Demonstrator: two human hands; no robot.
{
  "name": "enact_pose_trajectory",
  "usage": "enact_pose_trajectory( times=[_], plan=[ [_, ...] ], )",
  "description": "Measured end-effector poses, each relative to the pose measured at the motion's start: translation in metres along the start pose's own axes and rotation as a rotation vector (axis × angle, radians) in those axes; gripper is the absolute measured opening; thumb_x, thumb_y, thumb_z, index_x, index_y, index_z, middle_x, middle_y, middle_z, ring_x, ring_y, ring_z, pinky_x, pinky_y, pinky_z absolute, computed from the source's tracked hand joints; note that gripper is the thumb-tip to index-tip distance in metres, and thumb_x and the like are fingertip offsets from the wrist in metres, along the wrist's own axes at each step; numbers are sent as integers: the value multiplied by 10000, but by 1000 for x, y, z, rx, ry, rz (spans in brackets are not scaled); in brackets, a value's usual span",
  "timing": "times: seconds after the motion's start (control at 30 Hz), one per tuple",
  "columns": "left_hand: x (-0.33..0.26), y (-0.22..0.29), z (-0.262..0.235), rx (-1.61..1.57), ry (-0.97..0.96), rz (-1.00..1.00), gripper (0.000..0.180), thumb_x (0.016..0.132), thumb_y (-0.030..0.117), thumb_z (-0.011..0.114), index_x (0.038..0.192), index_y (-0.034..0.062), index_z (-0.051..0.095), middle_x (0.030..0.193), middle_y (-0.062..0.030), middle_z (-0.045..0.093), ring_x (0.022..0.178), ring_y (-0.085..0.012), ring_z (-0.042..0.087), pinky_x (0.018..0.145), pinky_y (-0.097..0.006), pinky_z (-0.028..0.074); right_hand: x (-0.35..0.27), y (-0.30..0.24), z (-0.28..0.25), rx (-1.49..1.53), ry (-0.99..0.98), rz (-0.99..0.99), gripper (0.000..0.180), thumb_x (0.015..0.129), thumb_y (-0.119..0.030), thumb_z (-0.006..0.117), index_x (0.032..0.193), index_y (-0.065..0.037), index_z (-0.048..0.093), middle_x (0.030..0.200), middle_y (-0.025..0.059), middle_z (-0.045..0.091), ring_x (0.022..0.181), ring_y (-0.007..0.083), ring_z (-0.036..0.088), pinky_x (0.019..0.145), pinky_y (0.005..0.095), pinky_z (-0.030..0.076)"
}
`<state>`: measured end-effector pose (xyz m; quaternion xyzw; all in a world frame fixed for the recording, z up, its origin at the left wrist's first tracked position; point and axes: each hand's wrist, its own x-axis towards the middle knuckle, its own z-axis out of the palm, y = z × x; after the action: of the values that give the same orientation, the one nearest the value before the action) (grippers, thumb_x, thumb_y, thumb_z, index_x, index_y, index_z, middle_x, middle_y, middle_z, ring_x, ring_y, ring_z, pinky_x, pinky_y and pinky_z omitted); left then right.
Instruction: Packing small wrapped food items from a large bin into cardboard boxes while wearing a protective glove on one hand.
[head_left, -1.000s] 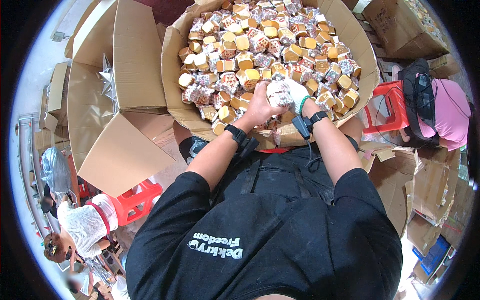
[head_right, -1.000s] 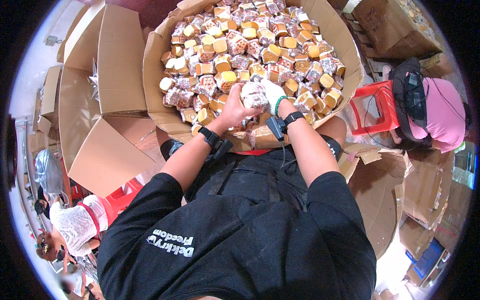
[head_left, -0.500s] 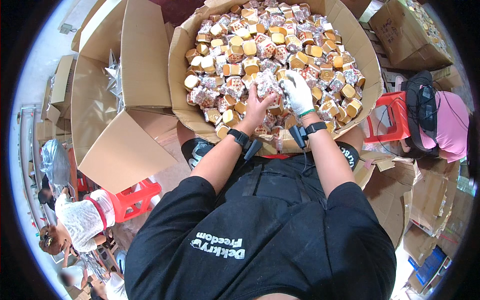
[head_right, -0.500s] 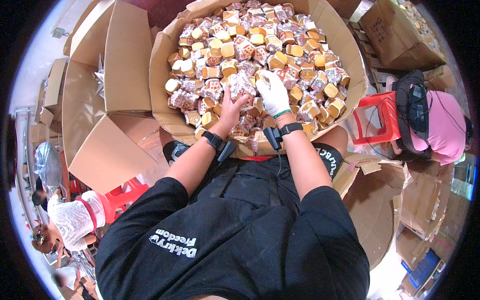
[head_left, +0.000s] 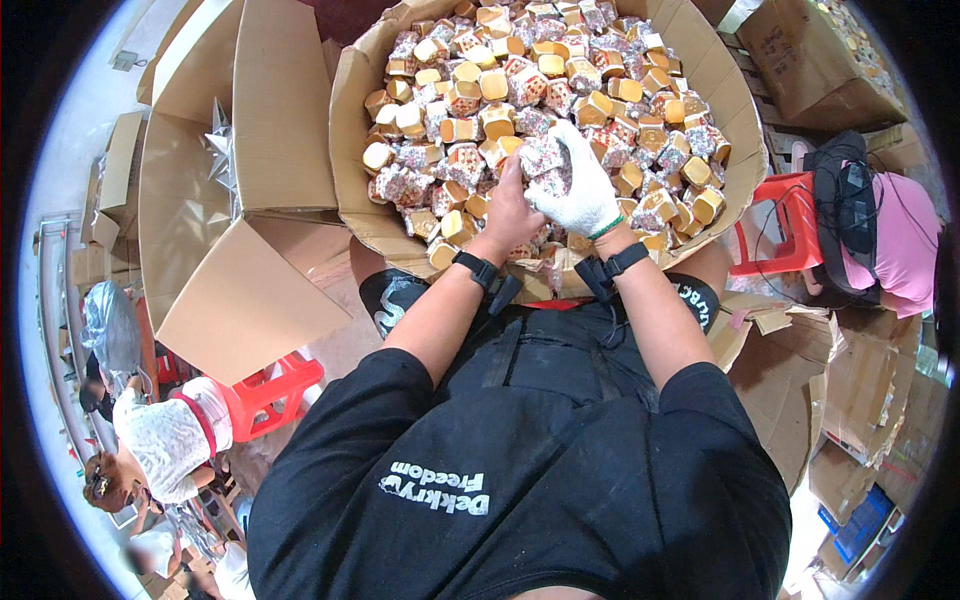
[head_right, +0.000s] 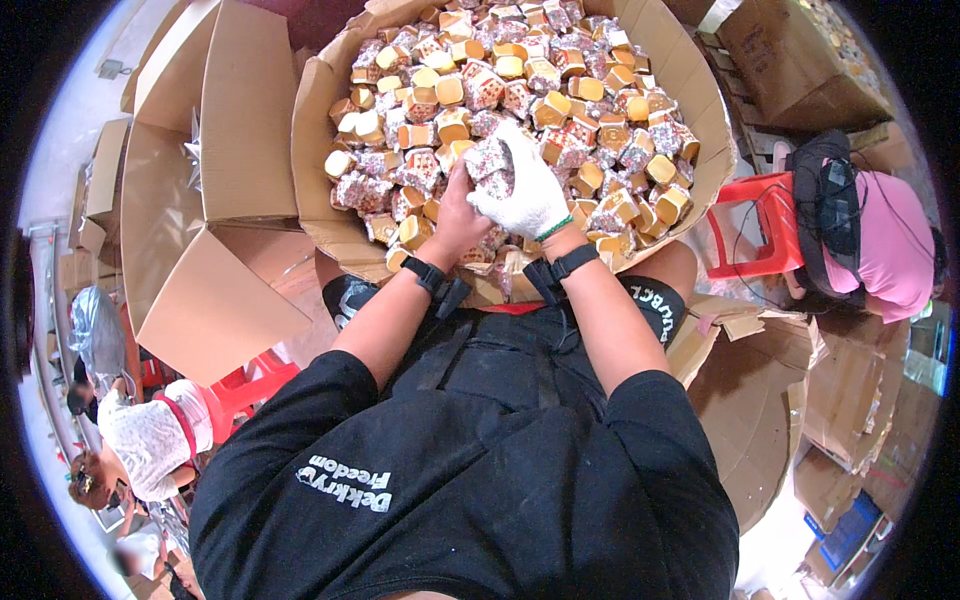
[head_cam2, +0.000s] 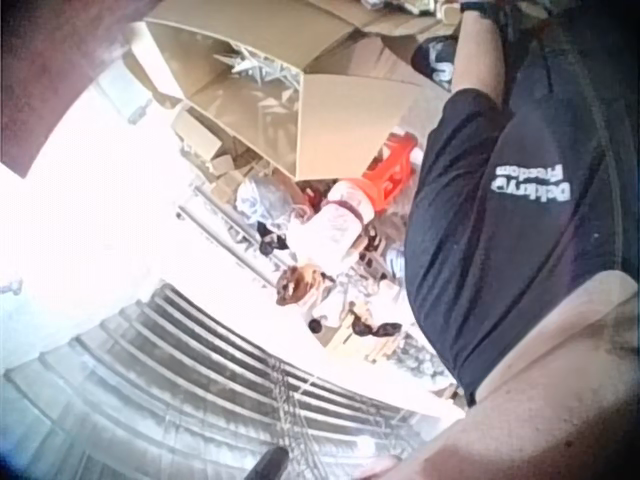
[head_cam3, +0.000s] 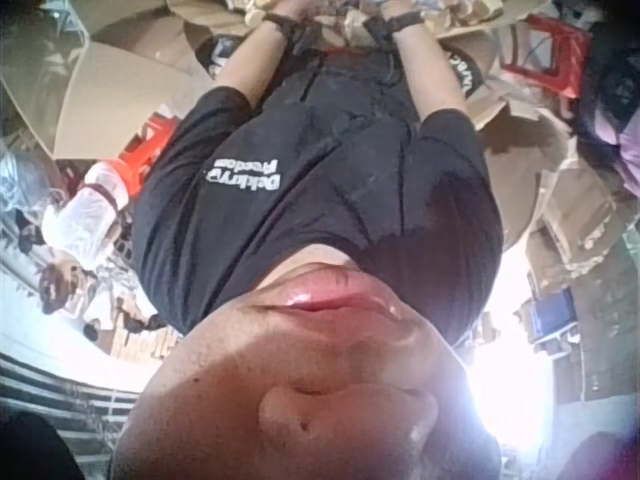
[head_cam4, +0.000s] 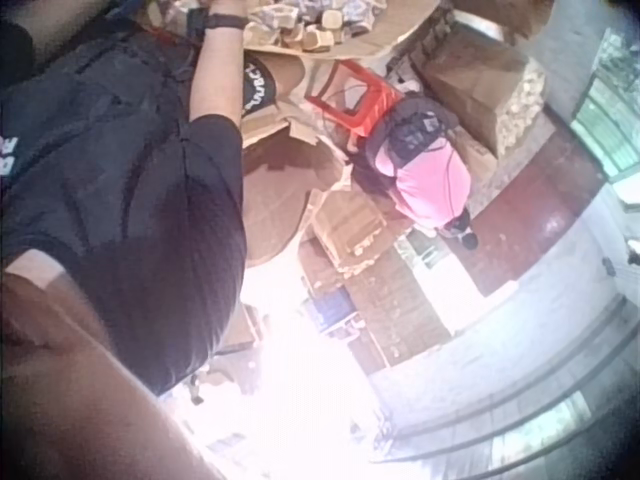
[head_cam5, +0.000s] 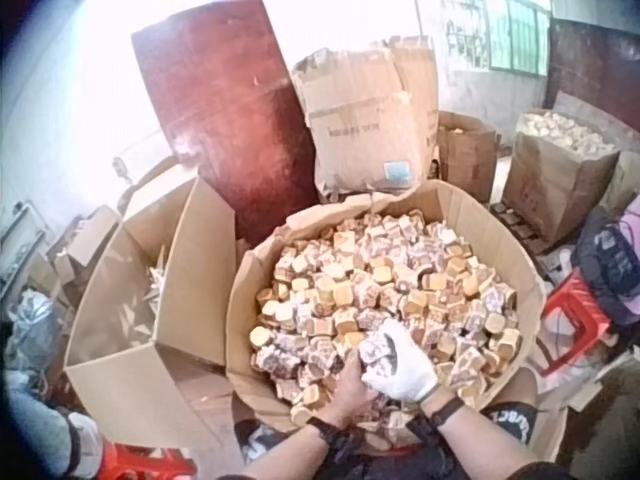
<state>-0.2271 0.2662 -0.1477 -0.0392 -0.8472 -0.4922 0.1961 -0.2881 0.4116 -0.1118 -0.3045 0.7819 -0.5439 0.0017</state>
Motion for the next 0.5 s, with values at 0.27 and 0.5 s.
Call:
enact_pose_trajectory(
  times=[0.27, 0.5],
  plan=[
    [0, 3, 2, -61, -28, -74, 816, 752, 115, 728, 1449, -7, 321, 1364, -259, 507, 1242, -397, 539, 999, -406, 469, -1, 10, 3, -71, 11, -74, 906, 711, -248, 825, 1435, 40, 362, 1356, 229, 516, 1262, 336, 525, 1067, 402, 427],
    [2, 6, 2, -74, -45, -97, 832, 753, 146, 746, 1459, 36, 321, 1360, -234, 524, 1207, -377, 574, 975, -398, 488, -1, 9, 4, -105, 57, -128, 887, 690, -279, 832, 1416, 1, 407, 1346, 232, 505, 1257, 400, 495, 1080, 447, 404]
  ],
)
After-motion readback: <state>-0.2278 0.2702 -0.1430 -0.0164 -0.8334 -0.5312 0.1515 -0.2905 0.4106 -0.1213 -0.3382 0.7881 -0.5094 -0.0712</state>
